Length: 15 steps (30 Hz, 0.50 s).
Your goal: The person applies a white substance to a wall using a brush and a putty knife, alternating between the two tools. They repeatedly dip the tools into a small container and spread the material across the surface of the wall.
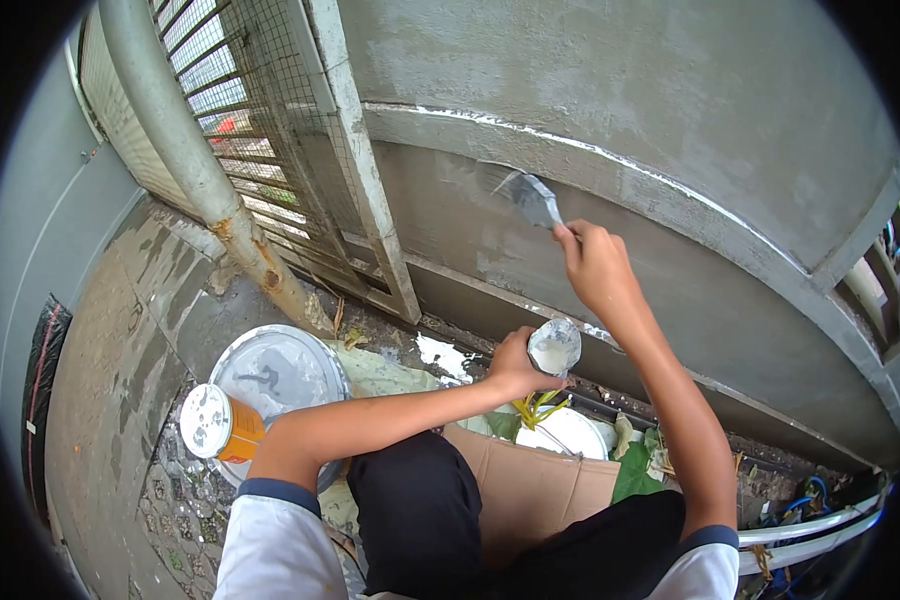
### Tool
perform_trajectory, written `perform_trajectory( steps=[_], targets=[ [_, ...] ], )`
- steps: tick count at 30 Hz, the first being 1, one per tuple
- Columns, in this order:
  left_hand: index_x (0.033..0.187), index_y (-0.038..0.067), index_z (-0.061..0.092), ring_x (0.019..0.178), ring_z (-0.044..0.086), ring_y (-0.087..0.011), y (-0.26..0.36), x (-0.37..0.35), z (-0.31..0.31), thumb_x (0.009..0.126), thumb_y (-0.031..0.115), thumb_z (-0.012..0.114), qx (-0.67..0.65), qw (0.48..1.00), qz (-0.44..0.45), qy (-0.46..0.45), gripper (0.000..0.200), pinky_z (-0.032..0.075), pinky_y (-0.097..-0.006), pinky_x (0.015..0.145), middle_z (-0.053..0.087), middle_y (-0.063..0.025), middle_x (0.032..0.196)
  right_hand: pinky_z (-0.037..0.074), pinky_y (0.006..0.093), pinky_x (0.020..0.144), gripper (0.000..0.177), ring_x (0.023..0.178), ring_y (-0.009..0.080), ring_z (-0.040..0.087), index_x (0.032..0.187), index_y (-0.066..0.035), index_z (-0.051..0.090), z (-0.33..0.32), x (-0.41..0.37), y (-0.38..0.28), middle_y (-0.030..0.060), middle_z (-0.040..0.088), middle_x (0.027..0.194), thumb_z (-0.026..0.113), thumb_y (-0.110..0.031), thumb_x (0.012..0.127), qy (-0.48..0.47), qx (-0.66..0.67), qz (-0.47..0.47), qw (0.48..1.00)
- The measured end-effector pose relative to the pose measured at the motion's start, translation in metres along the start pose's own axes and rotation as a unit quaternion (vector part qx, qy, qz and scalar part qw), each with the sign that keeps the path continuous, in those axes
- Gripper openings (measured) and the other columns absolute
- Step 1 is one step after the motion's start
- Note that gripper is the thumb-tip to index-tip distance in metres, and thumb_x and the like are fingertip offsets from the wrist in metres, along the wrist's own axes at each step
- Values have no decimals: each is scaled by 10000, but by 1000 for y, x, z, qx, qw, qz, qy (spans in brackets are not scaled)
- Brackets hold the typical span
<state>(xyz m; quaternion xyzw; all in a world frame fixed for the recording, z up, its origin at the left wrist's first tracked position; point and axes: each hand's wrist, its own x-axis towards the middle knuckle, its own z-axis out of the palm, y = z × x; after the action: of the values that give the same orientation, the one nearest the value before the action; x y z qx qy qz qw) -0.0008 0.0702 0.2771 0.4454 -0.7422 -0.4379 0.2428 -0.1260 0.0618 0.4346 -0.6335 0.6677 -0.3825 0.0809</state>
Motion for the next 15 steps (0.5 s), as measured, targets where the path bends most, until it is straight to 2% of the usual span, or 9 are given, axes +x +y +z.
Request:
perform_trajectory(
  steps=[1,3,5,9,11,13,15],
  targets=[
    [1147,-16,518,1070,554,-331,-1,0,1,490,336,894,-11,1000,7,5,836,442,-392,929,568,-196,1109,446,494,656,323,761,487,570,942,59,634,-13,-14,7,295,592,722,502,-236,951,8,-19,18,1000],
    [1143,-10,519,1067,555,-331,-1,0,4,492,327,890,-26,1000,15,9,822,443,-391,928,568,-194,1106,425,462,597,317,630,451,558,956,45,641,-39,-40,25,252,591,664,507,-242,953,18,-42,68,997],
    [1131,3,522,1060,555,-330,1,1,5,494,311,883,-38,999,28,3,794,442,-392,927,570,-188,1089,401,425,554,308,534,383,503,957,37,644,-63,-60,28,221,556,605,509,-239,955,5,-29,106,994],
    [1119,9,522,1054,555,-328,1,5,12,492,301,877,-48,998,25,-11,778,441,-394,925,571,-183,1080,399,400,542,294,507,338,471,957,27,648,-76,-72,17,198,538,583,508,-231,954,-41,-43,134,989],
    [1123,10,520,1059,551,-325,2,6,13,490,304,878,-34,999,22,-16,785,440,-394,924,571,-180,1081,412,417,563,293,546,379,512,964,20,653,-63,-63,1,218,559,614,510,-236,951,-73,-22,70,995],
    [1126,7,519,1058,553,-325,3,5,13,487,308,880,-30,999,20,-19,793,443,-393,923,572,-179,1080,394,357,507,320,477,244,484,955,37,651,-35,-44,-4,145,535,563,506,-249,962,-83,-4,-29,996],
    [1129,4,519,1058,555,-324,1,3,14,484,312,882,-25,999,18,-22,802,445,-392,921,573,-177,1078,428,422,558,315,572,400,533,950,38,644,-2,-19,-17,236,576,642,506,-244,957,-92,-4,-81,993]
  ],
)
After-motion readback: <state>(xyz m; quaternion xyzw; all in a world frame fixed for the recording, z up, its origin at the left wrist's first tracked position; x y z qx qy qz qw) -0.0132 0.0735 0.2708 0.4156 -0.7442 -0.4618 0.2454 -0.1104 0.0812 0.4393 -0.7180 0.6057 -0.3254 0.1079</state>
